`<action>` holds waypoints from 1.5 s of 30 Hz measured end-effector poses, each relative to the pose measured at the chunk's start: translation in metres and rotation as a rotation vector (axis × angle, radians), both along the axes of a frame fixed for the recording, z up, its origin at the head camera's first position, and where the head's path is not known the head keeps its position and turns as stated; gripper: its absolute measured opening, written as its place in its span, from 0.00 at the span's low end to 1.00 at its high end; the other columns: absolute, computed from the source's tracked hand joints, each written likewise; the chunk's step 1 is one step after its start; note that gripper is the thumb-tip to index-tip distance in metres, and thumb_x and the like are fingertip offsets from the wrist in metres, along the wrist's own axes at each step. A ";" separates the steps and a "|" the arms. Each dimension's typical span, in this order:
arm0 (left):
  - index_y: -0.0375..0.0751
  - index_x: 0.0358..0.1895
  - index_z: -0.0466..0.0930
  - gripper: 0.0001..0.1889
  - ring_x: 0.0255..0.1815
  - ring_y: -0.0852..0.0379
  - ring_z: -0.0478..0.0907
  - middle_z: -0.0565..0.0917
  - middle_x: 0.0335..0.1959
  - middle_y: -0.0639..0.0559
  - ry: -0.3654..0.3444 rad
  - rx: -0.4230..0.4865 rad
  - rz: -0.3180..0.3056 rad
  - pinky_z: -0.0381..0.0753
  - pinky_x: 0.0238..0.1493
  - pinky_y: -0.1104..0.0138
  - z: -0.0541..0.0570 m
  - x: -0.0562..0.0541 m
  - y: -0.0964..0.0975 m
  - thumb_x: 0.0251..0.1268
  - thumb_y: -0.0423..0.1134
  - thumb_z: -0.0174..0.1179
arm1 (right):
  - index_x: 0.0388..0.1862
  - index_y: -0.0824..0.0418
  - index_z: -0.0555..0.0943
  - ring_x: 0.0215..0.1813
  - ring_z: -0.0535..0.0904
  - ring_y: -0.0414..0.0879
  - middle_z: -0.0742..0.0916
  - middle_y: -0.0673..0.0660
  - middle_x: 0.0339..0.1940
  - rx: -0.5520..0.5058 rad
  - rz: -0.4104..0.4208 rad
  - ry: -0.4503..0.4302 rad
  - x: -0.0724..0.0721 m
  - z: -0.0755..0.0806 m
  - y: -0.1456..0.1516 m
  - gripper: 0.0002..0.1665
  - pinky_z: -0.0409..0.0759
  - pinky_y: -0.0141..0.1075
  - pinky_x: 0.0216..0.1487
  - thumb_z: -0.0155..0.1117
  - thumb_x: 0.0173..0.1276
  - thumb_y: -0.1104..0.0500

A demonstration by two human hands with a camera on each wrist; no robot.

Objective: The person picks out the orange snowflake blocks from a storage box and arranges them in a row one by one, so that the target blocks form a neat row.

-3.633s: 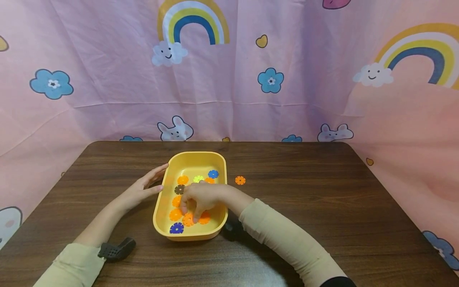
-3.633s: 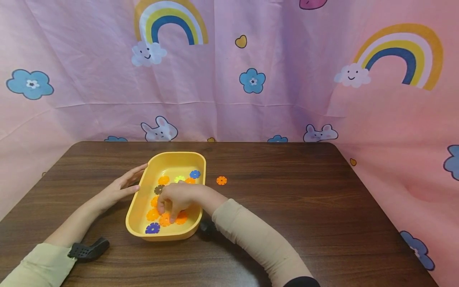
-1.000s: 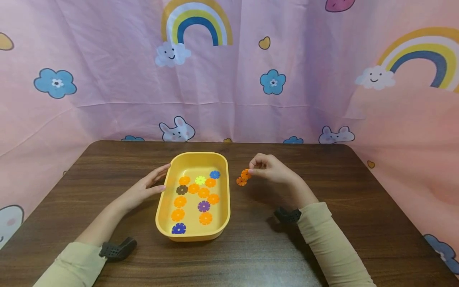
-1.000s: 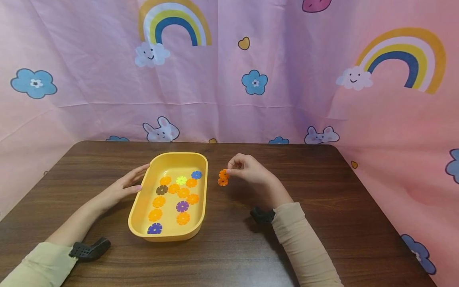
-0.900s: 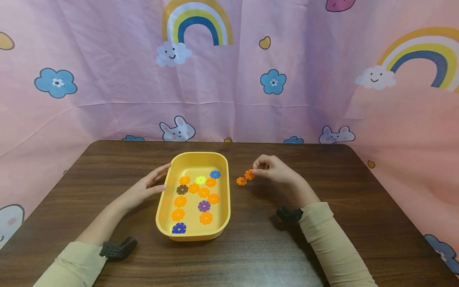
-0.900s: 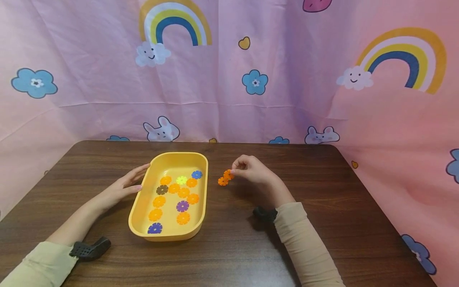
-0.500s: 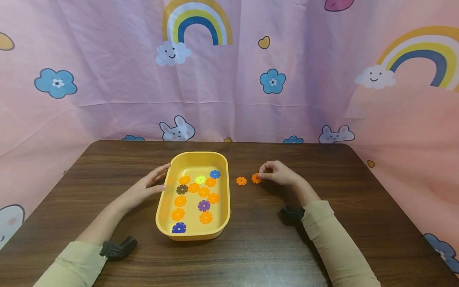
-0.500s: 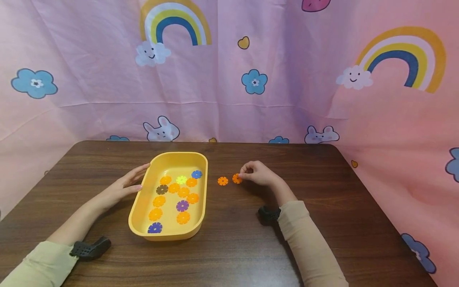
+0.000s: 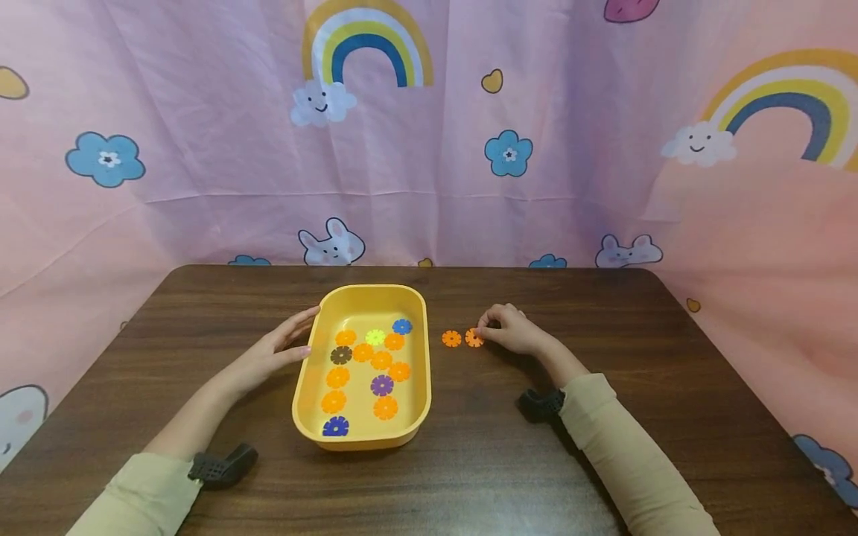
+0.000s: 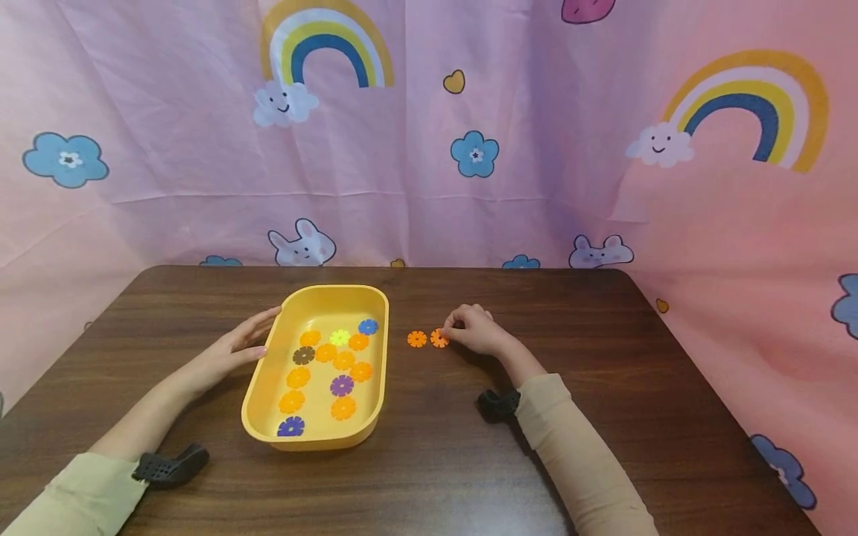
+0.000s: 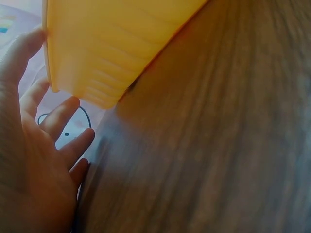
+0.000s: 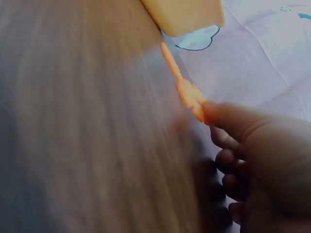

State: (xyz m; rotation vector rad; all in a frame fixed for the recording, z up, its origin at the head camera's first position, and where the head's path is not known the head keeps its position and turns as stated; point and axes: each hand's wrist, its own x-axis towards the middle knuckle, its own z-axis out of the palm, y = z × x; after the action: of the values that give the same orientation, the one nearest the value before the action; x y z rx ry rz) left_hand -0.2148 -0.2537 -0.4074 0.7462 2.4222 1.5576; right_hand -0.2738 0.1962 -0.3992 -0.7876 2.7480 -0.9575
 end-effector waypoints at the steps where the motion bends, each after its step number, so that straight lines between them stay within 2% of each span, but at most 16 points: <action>1: 0.46 0.76 0.49 0.33 0.72 0.32 0.47 0.52 0.75 0.36 0.004 -0.001 0.002 0.56 0.61 0.35 0.000 0.000 0.000 0.72 0.38 0.51 | 0.31 0.55 0.82 0.46 0.68 0.51 0.81 0.50 0.38 0.009 -0.006 0.012 0.000 0.000 -0.001 0.08 0.59 0.50 0.52 0.61 0.70 0.55; 5: 0.46 0.76 0.49 0.33 0.72 0.31 0.48 0.53 0.74 0.36 0.014 -0.009 0.014 0.55 0.61 0.36 0.000 -0.001 -0.002 0.72 0.38 0.52 | 0.30 0.54 0.82 0.47 0.68 0.52 0.80 0.51 0.39 0.020 -0.018 0.043 0.000 0.000 -0.005 0.08 0.56 0.53 0.53 0.61 0.70 0.54; 13: 0.46 0.76 0.49 0.34 0.72 0.33 0.48 0.53 0.74 0.37 0.011 -0.007 0.012 0.58 0.61 0.37 0.001 -0.003 -0.001 0.72 0.38 0.52 | 0.30 0.53 0.81 0.50 0.67 0.53 0.79 0.51 0.40 0.036 -0.051 0.087 0.001 -0.001 -0.007 0.08 0.57 0.52 0.53 0.62 0.69 0.54; 20: 0.47 0.76 0.49 0.33 0.72 0.34 0.48 0.52 0.75 0.38 0.010 0.003 0.003 0.56 0.61 0.37 0.001 -0.005 0.001 0.72 0.37 0.52 | 0.28 0.53 0.81 0.47 0.68 0.53 0.79 0.51 0.38 0.045 -0.063 0.132 0.001 -0.002 -0.007 0.08 0.57 0.50 0.51 0.64 0.68 0.56; 24: 0.47 0.76 0.49 0.33 0.72 0.34 0.48 0.52 0.75 0.37 0.011 0.003 0.002 0.56 0.61 0.37 0.002 -0.005 0.002 0.72 0.38 0.52 | 0.29 0.53 0.81 0.47 0.68 0.53 0.79 0.51 0.38 0.036 -0.068 0.136 0.001 -0.004 -0.006 0.07 0.57 0.51 0.50 0.64 0.67 0.56; 29: 0.47 0.76 0.49 0.33 0.72 0.34 0.48 0.52 0.75 0.37 0.007 -0.001 0.002 0.55 0.62 0.36 0.001 -0.006 0.002 0.72 0.38 0.52 | 0.30 0.53 0.82 0.48 0.68 0.54 0.79 0.51 0.38 0.010 -0.075 0.099 0.001 -0.003 -0.003 0.07 0.57 0.53 0.53 0.64 0.68 0.54; 32: 0.48 0.76 0.49 0.34 0.73 0.34 0.48 0.52 0.75 0.37 -0.001 -0.009 0.007 0.54 0.62 0.37 -0.002 -0.007 0.001 0.72 0.39 0.52 | 0.32 0.54 0.82 0.51 0.68 0.54 0.79 0.51 0.40 -0.019 -0.077 0.067 0.003 0.001 -0.001 0.06 0.57 0.54 0.55 0.64 0.68 0.54; 36: 0.47 0.76 0.48 0.34 0.72 0.34 0.48 0.52 0.75 0.37 -0.005 -0.003 0.004 0.54 0.62 0.37 -0.004 -0.005 0.001 0.72 0.38 0.52 | 0.36 0.57 0.82 0.48 0.66 0.53 0.78 0.53 0.40 -0.108 -0.062 0.050 0.007 0.013 -0.002 0.05 0.60 0.49 0.50 0.64 0.68 0.55; 39: 0.46 0.76 0.48 0.34 0.72 0.33 0.47 0.52 0.74 0.36 0.000 0.014 -0.008 0.55 0.62 0.36 -0.003 -0.004 0.001 0.72 0.37 0.52 | 0.38 0.58 0.81 0.44 0.64 0.51 0.77 0.53 0.39 -0.168 -0.033 0.075 0.010 0.023 -0.006 0.06 0.60 0.45 0.43 0.65 0.67 0.57; 45: 0.45 0.76 0.48 0.33 0.72 0.33 0.48 0.52 0.74 0.35 -0.003 0.013 -0.009 0.56 0.61 0.36 -0.002 -0.002 0.001 0.72 0.37 0.51 | 0.39 0.59 0.81 0.43 0.65 0.49 0.78 0.52 0.38 -0.220 0.042 0.173 0.021 0.041 -0.018 0.05 0.62 0.42 0.45 0.67 0.65 0.60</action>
State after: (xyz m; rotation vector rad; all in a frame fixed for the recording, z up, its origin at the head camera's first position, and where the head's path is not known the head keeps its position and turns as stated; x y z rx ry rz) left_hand -0.2172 -0.2529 -0.4091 0.7553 2.4051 1.5715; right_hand -0.2524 0.1781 -0.3579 -1.0022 2.7873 -1.2540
